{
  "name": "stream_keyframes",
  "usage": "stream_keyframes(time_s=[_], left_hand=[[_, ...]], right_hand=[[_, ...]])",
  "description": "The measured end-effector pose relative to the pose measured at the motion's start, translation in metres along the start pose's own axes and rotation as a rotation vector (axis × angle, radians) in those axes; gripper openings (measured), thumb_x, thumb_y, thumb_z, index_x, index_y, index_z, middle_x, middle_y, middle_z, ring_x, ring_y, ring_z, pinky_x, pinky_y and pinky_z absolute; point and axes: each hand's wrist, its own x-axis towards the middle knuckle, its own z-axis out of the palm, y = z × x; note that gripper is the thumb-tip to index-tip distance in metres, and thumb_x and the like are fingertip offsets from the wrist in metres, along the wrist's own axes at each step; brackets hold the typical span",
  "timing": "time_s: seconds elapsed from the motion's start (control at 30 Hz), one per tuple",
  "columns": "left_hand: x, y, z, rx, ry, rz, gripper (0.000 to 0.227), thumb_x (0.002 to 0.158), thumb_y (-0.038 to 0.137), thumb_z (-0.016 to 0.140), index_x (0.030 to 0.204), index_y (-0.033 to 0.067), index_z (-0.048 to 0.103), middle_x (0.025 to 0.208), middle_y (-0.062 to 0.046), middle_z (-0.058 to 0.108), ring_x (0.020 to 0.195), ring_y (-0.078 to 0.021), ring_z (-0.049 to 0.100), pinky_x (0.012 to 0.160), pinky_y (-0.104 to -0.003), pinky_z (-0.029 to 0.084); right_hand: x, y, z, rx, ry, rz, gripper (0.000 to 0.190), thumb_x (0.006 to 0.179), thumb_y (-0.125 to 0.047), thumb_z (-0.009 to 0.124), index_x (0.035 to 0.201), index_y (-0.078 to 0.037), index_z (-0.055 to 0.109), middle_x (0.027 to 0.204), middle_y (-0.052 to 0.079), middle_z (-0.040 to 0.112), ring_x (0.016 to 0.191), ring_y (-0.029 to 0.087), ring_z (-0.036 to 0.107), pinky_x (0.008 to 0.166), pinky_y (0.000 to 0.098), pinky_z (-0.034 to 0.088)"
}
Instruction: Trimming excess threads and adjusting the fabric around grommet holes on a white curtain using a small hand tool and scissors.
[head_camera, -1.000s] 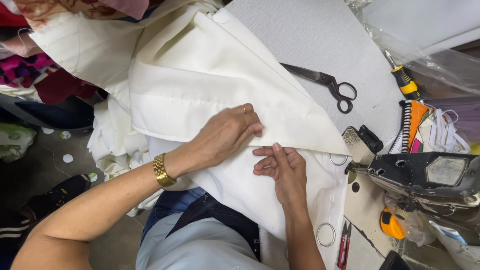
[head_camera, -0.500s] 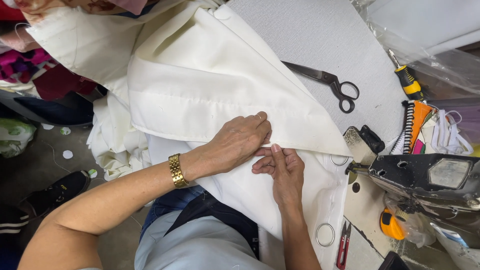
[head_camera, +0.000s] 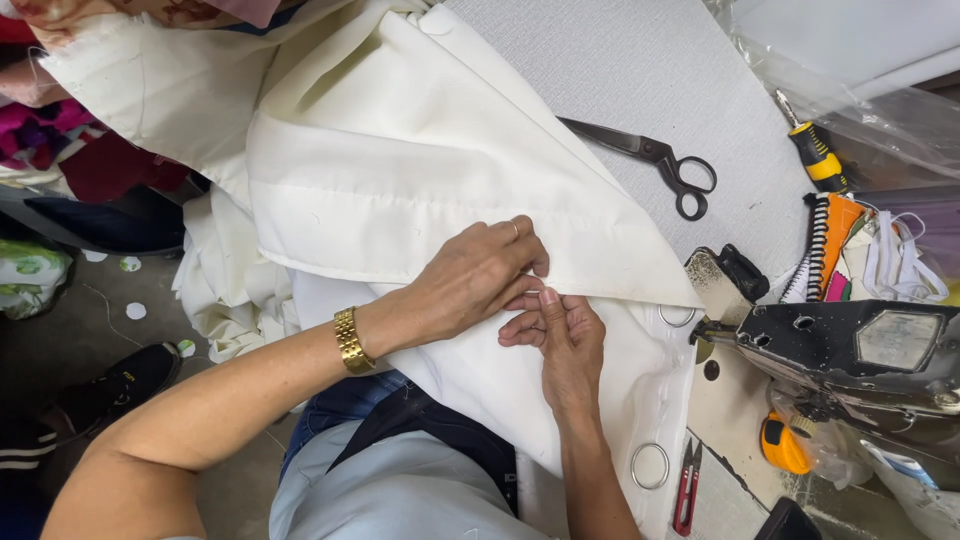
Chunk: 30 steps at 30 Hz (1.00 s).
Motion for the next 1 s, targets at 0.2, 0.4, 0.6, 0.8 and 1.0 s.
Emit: stream_keyframes(time_s=[0.2,0.4,0.6,0.8,1.0], left_hand=[[0.006,0.003,0.018,0.275,-0.128,0.02,0.023,0.106,0.011,0.066,0.12,-0.0061,0.07,0.097,-0.014,0.063,0.086,-0.0313,0.065,0.075,-0.044,0.048],[0.018,-0.013,0.008,0.207,0.102,-0.099,0.018,0.11,0.007,0.06,0.122,-0.0058,0.063,0.098,-0.021,0.057,0.081,-0.0431,0.062,0.071,-0.054,0.048],[0.011,0.0,0.011,0.035,-0.025,0.024,0.018,0.109,0.018,0.067,0.115,0.0008,0.068,0.096,-0.012,0.06,0.085,-0.0395,0.068,0.075,-0.048,0.053],[0.016,0.002,0.024,0.342,-0.176,0.08,0.028,0.1,0.009,0.072,0.125,-0.005,0.071,0.098,-0.014,0.067,0.083,-0.027,0.065,0.075,-0.042,0.048],[0.027,-0.023,0.029,0.396,0.017,0.032,0.036,0.092,0.005,0.076,0.123,-0.0081,0.062,0.099,-0.019,0.057,0.085,-0.0387,0.062,0.072,-0.05,0.047]], right_hand=[[0.002,0.013,-0.007,-0.008,-0.026,-0.018,0.03,0.119,-0.021,0.048,0.114,0.006,0.062,0.089,0.023,0.082,0.067,0.027,0.082,0.064,0.0383,0.076],[-0.002,0.001,-0.003,-0.052,-0.019,-0.002,0.035,0.119,-0.022,0.044,0.117,0.008,0.063,0.096,0.026,0.083,0.069,0.025,0.083,0.065,0.0376,0.076],[0.003,0.012,-0.006,-0.027,-0.023,-0.01,0.033,0.12,-0.022,0.046,0.117,0.007,0.062,0.094,0.025,0.083,0.069,0.027,0.083,0.066,0.0382,0.076],[0.006,0.029,-0.014,-0.018,-0.047,-0.009,0.032,0.12,-0.021,0.043,0.116,0.006,0.06,0.09,0.025,0.083,0.069,0.028,0.082,0.068,0.0388,0.077],[0.001,0.02,-0.005,-0.002,-0.032,-0.046,0.027,0.119,-0.017,0.045,0.119,0.005,0.062,0.095,0.024,0.082,0.071,0.028,0.082,0.068,0.0403,0.077]])
